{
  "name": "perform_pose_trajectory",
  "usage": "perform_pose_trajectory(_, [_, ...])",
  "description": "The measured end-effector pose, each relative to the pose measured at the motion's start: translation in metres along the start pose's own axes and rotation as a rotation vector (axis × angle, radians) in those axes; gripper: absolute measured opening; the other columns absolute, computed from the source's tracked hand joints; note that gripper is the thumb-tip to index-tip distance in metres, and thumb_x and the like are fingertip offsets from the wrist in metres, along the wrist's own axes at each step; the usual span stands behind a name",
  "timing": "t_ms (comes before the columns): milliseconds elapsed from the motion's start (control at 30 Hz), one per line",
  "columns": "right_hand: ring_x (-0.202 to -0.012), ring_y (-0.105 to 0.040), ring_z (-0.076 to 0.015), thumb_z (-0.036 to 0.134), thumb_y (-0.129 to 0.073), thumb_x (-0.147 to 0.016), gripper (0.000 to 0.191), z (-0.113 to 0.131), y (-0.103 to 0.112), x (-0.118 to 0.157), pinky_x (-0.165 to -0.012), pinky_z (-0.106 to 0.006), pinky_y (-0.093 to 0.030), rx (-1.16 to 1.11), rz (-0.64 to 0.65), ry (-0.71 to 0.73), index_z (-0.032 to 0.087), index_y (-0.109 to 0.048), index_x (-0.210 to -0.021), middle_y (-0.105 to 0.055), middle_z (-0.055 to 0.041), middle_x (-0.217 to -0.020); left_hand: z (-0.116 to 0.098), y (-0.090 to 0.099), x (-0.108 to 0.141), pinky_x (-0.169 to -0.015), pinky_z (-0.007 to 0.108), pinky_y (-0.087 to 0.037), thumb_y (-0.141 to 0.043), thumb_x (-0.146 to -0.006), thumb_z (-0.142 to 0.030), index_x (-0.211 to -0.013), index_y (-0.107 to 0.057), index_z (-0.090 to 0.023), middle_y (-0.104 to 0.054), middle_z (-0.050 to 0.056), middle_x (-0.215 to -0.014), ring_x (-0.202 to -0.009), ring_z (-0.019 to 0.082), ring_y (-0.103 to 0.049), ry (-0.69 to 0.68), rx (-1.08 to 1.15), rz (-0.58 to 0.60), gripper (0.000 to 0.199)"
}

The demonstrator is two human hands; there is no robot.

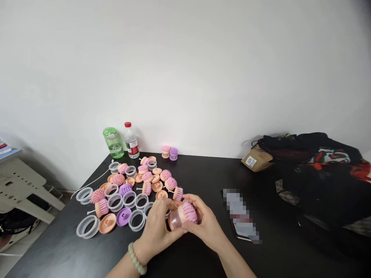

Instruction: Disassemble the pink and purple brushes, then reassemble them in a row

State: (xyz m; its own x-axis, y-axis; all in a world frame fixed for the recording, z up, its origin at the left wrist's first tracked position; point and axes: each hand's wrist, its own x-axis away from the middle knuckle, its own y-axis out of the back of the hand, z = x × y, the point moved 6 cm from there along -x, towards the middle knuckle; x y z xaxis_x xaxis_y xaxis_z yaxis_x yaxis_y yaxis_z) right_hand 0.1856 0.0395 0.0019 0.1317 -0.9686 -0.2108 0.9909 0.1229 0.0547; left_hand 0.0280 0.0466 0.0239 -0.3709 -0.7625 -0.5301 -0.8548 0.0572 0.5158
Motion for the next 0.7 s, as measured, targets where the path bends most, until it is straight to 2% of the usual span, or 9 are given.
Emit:
perform_pose_trajectory(100, [-0.105,-0.063,-0.0262,0.047,-0.087,-0.068,0.065,0.008,-0.002,0.002,-0.095,-0.039,-0.049,-0.077,0.089,0.007,0.026,-0.059,-0.122,-0.065,-0.0074,-0.112,0.009,-0.007,-0.001,-0.074,0.03,-0.046,-0.08,-0.074,-0.043,-0.106,-0.051,-0.021,-0.065,0.001,-0.086,-0.078,0.019,-0.061,0.22,0.319,0.175,0.048])
perform_pose_trajectory(167, [-0.102,-0.063,-0.0251,0.052,-0.088,-0.064,0.065,0.016,-0.005,0.004,-0.091,-0.037,-0.05,-0.127,0.16,0.036,0.026,-0.062,-0.117,-0.064,-0.0068,-0.11,0.012,-0.013,0.001,-0.065,0.026,-0.041,-0.078,-0.074,-0.051,-0.102,-0.053,-0.019,-0.062,-0.002,-0.074,-0.066,0.014,-0.055,0.355,0.615,0.296,0.049])
perform_pose_trajectory(267, [-0.1,-0.062,-0.0253,0.058,-0.088,-0.059,0.065,0.025,-0.006,0.006,-0.088,-0.036,-0.05,-0.169,0.212,0.1,0.025,-0.066,-0.11,-0.063,-0.0061,-0.105,0.012,-0.017,0.005,-0.054,0.021,-0.033,-0.072,-0.076,-0.06,-0.098,-0.053,-0.018,-0.053,-0.005,-0.063,-0.054,0.009,-0.045,0.471,0.962,0.365,0.051])
perform_pose_trajectory(333, [-0.1,-0.063,-0.0264,0.059,-0.087,-0.059,0.065,0.027,-0.001,0.006,-0.086,-0.037,-0.051,-0.179,0.187,0.134,0.026,-0.065,-0.11,-0.064,-0.0068,-0.104,0.012,-0.016,0.005,-0.055,0.021,-0.034,-0.074,-0.076,-0.058,-0.099,-0.054,-0.018,-0.055,-0.004,-0.065,-0.055,0.01,-0.046,0.481,1.062,0.362,0.049])
perform_pose_trajectory(400, [-0.099,-0.065,-0.0268,0.056,-0.085,-0.065,0.062,0.025,0.01,0.004,-0.084,-0.037,-0.053,-0.146,0.097,0.141,0.026,-0.062,-0.115,-0.065,-0.0079,-0.107,0.013,-0.012,0.003,-0.062,0.022,-0.038,-0.078,-0.074,-0.054,-0.104,-0.057,-0.019,-0.06,0.0,-0.076,-0.066,0.012,-0.052,0.456,1.072,0.312,0.05])
perform_pose_trajectory(467, [-0.103,-0.065,-0.0263,0.044,-0.081,-0.073,0.056,0.02,0.025,0.002,-0.087,-0.037,-0.053,-0.01,-0.029,0.102,0.027,-0.057,-0.121,-0.065,-0.0084,-0.113,0.016,-0.006,0.0,-0.073,0.025,-0.042,-0.081,-0.072,-0.051,-0.112,-0.062,-0.021,-0.062,0.004,-0.094,-0.082,0.016,-0.056,0.434,1.048,0.223,0.054])
perform_pose_trajectory(533, [-0.111,-0.063,-0.0258,0.028,-0.074,-0.077,0.05,0.014,0.039,0.0,-0.096,-0.04,-0.05,0.223,-0.111,0.028,0.028,-0.055,-0.124,-0.064,-0.0074,-0.12,0.02,-0.002,-0.001,-0.083,0.027,-0.042,-0.082,-0.072,-0.05,-0.117,-0.065,-0.024,-0.058,0.005,-0.109,-0.096,0.019,-0.055,0.427,1.035,0.143,0.055])
perform_pose_trajectory(633, [-0.113,-0.062,-0.0258,0.017,-0.063,-0.075,0.049,0.006,0.05,-0.003,-0.101,-0.044,-0.046,0.527,-0.104,-0.086,0.027,-0.056,-0.122,-0.064,-0.0057,-0.122,0.023,-0.002,-0.001,-0.087,0.028,-0.042,-0.082,-0.074,-0.047,-0.117,-0.067,-0.026,-0.056,0.005,-0.114,-0.101,0.02,-0.053,0.424,1.071,0.108,0.05])
perform_pose_trajectory(700, [-0.114,-0.061,-0.0268,0.015,-0.061,-0.074,0.048,0.002,0.051,-0.002,-0.102,-0.046,-0.046,0.623,-0.069,-0.134,0.025,-0.057,-0.121,-0.064,-0.0064,-0.123,0.023,-0.003,-0.001,-0.083,0.027,-0.042,-0.081,-0.075,-0.044,-0.116,-0.066,-0.026,-0.057,0.005,-0.111,-0.098,0.019,-0.053,0.424,1.101,0.098,0.047])
